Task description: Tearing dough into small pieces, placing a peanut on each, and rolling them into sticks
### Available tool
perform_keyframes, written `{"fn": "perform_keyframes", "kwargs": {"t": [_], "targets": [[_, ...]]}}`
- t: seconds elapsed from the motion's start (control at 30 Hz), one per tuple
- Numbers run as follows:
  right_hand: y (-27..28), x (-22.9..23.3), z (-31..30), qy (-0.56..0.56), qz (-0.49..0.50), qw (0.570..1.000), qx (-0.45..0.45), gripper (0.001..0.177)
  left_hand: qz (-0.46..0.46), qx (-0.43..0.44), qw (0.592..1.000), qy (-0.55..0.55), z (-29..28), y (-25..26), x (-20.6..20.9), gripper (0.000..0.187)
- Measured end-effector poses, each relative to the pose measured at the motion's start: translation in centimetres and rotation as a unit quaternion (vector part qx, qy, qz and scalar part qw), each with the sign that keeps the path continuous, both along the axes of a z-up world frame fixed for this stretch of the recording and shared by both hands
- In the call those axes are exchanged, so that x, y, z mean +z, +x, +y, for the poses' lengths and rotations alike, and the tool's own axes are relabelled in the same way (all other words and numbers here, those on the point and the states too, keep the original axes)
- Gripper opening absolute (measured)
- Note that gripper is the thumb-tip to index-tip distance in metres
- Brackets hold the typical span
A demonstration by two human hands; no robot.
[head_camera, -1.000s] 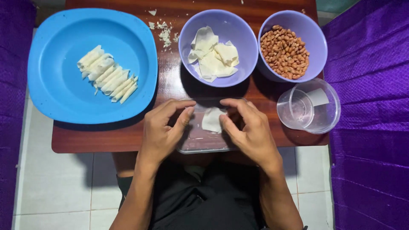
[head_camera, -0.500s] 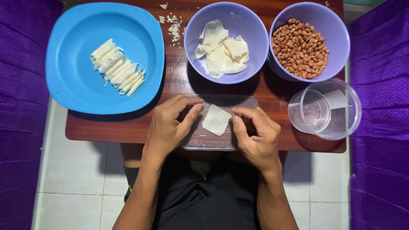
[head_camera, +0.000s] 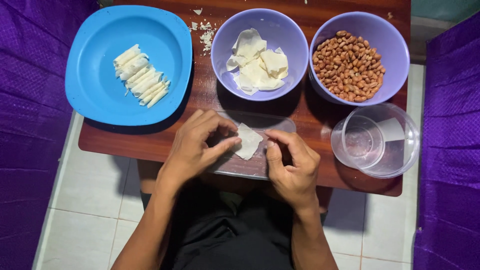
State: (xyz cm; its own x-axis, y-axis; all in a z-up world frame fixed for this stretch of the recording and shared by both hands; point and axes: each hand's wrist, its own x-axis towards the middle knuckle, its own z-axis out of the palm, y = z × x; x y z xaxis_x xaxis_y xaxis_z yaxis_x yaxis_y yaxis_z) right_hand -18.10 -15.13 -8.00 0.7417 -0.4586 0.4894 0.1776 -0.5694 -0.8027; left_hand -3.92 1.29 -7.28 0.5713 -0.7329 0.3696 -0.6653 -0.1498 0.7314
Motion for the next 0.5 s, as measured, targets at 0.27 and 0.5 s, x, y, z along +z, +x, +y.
{"fn": "perform_keyframes", "kwargs": {"t": [0.27, 0.5], "targets": [[0.3, 0.0, 0.1, 0.0, 0.009, 1.0, -0.004, 0.014, -0.004, 0.024, 0.998, 0.066, 0.5, -0.9, -0.7, 0.019], [1.1, 0.4, 0.8, -0.031, 0.026, 0.999, -0.029, 0.011, -0.045, 0.019, 0.994, 0.094, 0.6, -0.7, -0.8, 0.013]]}}
